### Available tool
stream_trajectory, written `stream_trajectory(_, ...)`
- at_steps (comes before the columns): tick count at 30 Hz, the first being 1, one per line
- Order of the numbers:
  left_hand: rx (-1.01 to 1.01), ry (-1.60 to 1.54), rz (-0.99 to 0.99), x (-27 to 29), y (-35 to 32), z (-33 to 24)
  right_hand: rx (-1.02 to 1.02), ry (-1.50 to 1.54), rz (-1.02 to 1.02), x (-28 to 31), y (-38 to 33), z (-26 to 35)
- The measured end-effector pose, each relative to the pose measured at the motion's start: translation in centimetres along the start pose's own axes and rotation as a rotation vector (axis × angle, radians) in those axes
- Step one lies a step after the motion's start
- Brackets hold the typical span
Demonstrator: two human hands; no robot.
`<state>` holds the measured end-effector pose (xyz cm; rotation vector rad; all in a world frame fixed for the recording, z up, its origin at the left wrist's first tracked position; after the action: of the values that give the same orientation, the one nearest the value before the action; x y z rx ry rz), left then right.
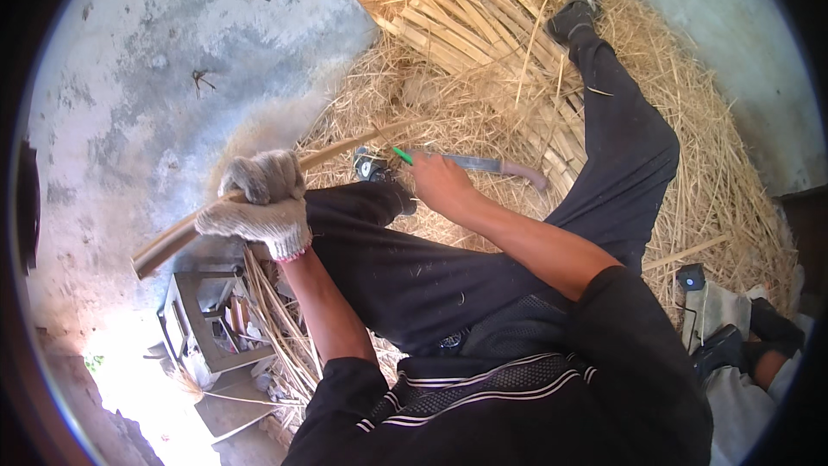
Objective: The person sits on a straw-covered floor and uses a green utility knife to split a long bamboo pole into thin strips. They hold the pole with a gloved left hand and carefully shave the material with the right hand, occasionally using a larger knife to assist in splitting the bamboo.
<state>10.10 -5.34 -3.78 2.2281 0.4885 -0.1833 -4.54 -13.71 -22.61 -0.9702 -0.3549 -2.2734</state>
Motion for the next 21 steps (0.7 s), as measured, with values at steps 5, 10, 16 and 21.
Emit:
stream_trajectory(5, 0.017, -0.031, -0.053, 0.2, -0.6, -0.5, 0.071, 0.206, 0.041, 2.7, -1.8, 6.8)
stream_trajectory(10, 0.048, 0.138, -0.28, -1.0, 0.6, -0.5, 0.005, 0.238, -0.006, 0.1, -0.6, 5.1)
stream_trajectory(16, 0.023, 0.088, -0.355, 1.9, 0.2, -1.1, 0.079, 0.199, 0.078, 1.1, -1.1, 9.7)
stream_trajectory(21, 0.014, 0.09, -0.342, 1.7, 0.1, -1.1, 0.072, 0.103, -0.009, -0.3, 0.2, 6.9)
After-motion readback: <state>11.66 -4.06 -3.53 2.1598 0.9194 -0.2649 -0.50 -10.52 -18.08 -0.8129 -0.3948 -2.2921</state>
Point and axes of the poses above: each hand's wrist, its own y-axis towards the middle knuckle, its own x-axis out of the back of the hand, z = x × y, the point moved 6 cm from there along y, towards the middle knuckle, and after that the axes turned 2 degrees about -x, right-handed, at the moved point
